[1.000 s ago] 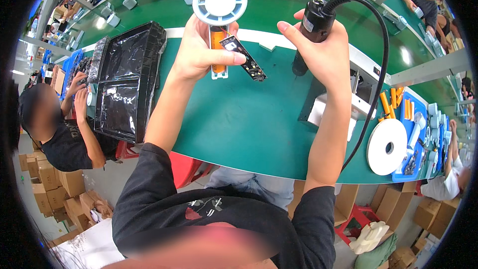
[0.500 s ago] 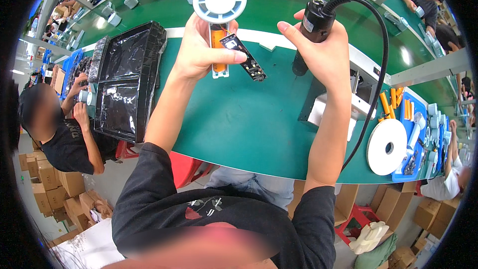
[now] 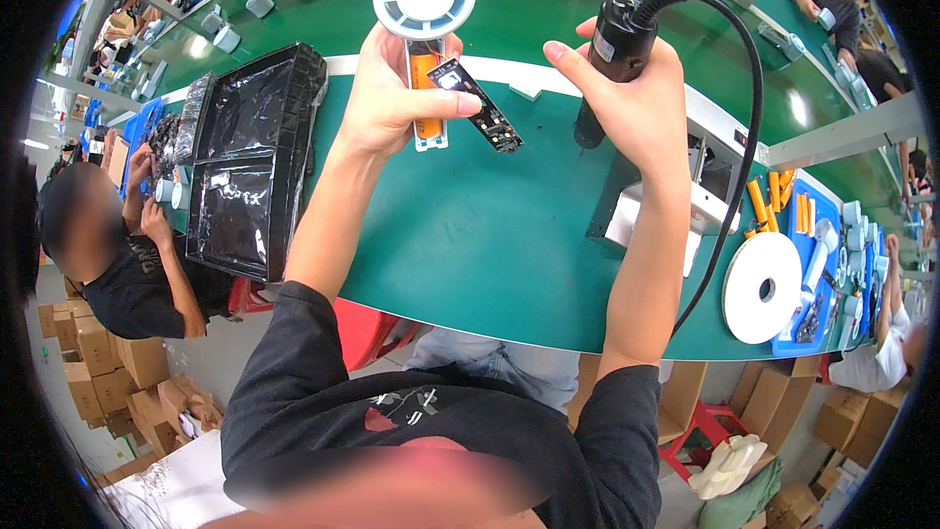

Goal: The person uses a hot air gun to apply heat to a small white fan-like component attached to a circuit board. They rotate the component to heat different sides, then place it on the table and pick up another similar unit to continue the process.

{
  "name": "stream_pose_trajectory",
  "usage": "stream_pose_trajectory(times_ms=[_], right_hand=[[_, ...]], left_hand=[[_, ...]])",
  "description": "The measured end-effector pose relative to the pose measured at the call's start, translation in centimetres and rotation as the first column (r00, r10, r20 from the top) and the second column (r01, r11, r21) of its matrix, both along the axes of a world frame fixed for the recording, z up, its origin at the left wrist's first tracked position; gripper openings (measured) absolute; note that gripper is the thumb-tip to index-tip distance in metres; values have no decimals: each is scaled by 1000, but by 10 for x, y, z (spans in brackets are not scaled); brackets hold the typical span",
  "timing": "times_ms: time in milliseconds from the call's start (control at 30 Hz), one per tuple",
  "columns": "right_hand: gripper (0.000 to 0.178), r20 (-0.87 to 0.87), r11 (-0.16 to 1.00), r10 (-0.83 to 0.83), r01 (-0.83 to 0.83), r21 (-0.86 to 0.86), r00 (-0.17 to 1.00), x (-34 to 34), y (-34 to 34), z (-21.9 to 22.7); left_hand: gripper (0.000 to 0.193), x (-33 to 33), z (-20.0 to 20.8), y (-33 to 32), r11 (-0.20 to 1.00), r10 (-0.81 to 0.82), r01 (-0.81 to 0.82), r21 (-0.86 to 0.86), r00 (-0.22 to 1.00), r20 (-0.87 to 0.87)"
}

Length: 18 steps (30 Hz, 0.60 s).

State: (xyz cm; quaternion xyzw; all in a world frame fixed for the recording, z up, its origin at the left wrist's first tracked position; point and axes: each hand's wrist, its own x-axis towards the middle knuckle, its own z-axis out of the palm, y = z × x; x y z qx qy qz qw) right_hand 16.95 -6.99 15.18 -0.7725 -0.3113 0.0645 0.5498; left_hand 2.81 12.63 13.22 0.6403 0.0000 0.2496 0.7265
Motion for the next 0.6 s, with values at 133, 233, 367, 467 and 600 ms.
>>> stream_pose_trajectory(times_ms=[133, 233, 367, 467, 600], right_hand=[[47, -4, 1000, -7, 7, 4, 1000, -1, 0, 0], [47, -5, 1000, -2, 2, 11, 1000, 0, 0, -1], [47, 3, 1000, -5, 5, 15, 1000, 1, 0, -2], [46, 5, 1000, 0, 0, 16, 1000, 1, 0, -2], [46, 2, 1000, -3, 3, 12, 1000, 0, 0, -1]], left_hand=[[85, 0, -1, 0, 1000, -6, 6, -3, 1000, -21], [85, 0, 0, -1, 1000, 0, 1, 8, 1000, -14], [86, 0, -1, -1, 1000, 1, -1, 14, 1000, -17], [85, 1, -2, 0, 1000, 1, -1, 16, 1000, -15], [85, 0, -1, -2, 1000, 6, -6, 5, 1000, -17]])
